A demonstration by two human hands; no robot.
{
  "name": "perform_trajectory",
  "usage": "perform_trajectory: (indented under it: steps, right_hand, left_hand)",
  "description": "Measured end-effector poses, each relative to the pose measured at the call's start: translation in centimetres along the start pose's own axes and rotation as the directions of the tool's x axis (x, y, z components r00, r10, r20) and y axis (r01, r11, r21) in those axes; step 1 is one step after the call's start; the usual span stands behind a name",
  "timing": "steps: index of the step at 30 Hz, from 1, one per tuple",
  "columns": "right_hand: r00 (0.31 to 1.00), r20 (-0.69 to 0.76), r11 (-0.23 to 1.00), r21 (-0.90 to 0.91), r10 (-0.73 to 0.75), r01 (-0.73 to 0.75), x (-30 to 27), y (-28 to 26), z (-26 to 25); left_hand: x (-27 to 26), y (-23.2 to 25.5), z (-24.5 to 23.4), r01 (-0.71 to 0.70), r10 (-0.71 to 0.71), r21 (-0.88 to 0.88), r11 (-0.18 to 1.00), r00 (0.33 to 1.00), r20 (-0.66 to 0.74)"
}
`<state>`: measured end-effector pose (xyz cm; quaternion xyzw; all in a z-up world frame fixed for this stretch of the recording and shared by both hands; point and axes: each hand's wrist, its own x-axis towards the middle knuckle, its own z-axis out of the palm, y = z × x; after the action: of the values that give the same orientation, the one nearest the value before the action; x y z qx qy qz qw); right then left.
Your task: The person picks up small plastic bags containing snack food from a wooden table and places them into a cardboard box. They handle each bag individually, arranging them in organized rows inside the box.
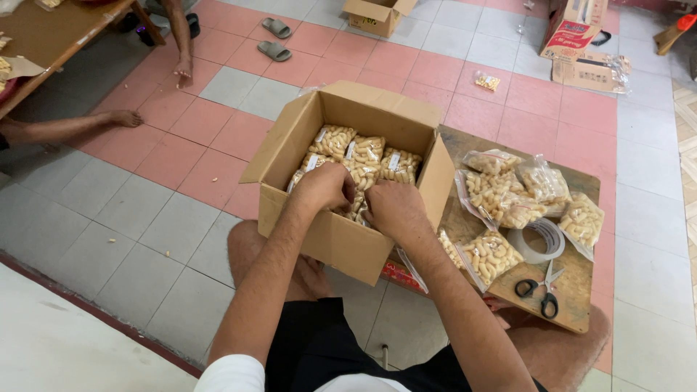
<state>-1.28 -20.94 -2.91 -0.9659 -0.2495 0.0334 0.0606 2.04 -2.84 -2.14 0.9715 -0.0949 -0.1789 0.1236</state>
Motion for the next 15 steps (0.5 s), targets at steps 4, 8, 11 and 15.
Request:
perform_trajectory:
  steps: [4, 8, 11, 15]
  right_hand:
    - [1.000, 0.003, 1.000, 0.016, -0.013, 0.013, -0.2, -0.1, -0.8]
    - [1.000, 0.016, 1.000, 0.022, -0.007, 0.006, -0.6, -0.5, -1.2]
    - [1.000, 0.027, 1.000, 0.030, 0.006, -0.007, -0.7, -0.5, -1.5]
    - [0.999, 0.007, 0.999, 0.014, 0.042, -0.042, -0.7, -0.7, -0.8]
  left_hand:
    - [-0.7, 0.0, -0.7, -0.004, 0.002, -0.054, 0.999, 0.999, -0.033]
    - [-0.3, -0.6, 0.2, -0.001, -0.004, -0.052, 0.999, 0.996, -0.089]
    - [-0.4, -0.4, 0.3, -0.010, 0.002, -0.063, 0.998, 0.991, -0.132]
    - [-3.6, 1.2, -1.9, -0.053, 0.023, -0.160, 0.986, 0.982, -0.187]
